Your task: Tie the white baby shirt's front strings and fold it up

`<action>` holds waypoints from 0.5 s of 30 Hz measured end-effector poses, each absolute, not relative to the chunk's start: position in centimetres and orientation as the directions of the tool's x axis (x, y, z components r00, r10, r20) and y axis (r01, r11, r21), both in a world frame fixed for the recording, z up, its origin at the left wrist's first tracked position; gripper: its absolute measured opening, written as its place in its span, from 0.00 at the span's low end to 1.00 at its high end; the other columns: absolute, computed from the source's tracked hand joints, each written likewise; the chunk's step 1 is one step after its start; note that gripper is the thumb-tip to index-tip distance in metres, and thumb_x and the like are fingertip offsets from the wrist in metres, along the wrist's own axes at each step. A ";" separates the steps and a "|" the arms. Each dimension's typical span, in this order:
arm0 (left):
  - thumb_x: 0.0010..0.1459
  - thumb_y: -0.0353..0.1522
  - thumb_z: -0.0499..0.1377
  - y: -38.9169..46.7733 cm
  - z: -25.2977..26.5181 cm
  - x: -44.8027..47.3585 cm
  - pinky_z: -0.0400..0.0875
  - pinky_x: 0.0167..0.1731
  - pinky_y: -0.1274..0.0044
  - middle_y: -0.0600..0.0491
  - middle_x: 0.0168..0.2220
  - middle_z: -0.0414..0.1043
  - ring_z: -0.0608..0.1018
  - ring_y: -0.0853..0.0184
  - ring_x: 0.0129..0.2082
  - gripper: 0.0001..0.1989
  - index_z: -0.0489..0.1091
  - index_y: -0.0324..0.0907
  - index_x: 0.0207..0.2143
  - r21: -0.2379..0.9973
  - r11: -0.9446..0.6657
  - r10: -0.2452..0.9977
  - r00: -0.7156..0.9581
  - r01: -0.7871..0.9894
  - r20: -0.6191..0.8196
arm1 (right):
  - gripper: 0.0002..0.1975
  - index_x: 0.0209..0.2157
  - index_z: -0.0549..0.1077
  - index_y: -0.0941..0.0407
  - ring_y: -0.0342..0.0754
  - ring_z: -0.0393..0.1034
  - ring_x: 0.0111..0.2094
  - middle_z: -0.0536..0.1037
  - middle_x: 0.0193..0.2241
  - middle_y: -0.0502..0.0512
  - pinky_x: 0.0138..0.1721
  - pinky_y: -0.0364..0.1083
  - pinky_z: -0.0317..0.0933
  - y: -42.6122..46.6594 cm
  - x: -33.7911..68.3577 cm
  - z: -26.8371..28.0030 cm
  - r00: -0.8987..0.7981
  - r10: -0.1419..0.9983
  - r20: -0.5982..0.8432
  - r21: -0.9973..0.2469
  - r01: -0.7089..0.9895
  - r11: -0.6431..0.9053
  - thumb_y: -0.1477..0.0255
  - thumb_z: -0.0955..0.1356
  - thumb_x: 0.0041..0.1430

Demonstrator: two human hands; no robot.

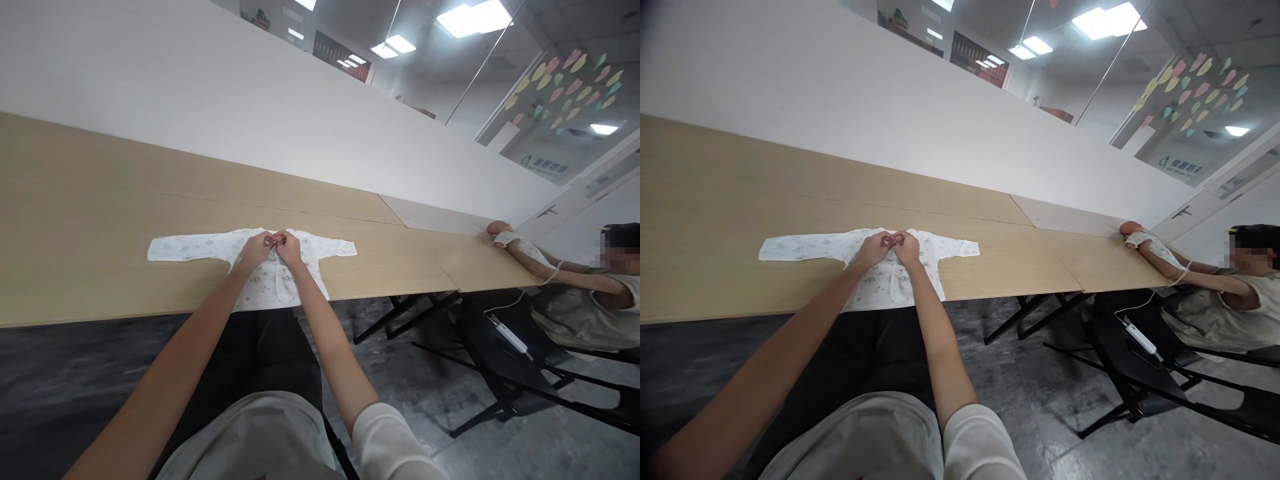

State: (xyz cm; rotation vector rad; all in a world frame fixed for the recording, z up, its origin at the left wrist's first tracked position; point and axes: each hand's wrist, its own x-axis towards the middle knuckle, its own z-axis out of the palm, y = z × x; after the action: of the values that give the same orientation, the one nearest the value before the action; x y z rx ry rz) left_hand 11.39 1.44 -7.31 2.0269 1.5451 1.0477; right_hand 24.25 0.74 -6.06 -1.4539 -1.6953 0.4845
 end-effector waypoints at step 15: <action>0.57 0.34 0.53 0.8 -6.6 11.6 0.67 0.37 0.75 0.50 0.41 0.77 0.73 0.66 0.31 0.07 0.67 0.44 0.38 0.738 -0.325 0.937 0.093 0.591 0.337 | 0.16 0.45 0.77 0.57 0.48 0.76 0.40 0.82 0.37 0.55 0.48 0.44 0.67 -0.2 24.1 -4.9 0.130 0.948 0.291 -0.740 0.658 0.137 0.79 0.62 0.60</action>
State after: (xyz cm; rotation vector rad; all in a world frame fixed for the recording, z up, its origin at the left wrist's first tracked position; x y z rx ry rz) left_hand 11.58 0.81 -6.63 1.9622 1.4977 1.1154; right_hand 24.08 -0.16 -4.91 -1.5945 -1.6017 0.4497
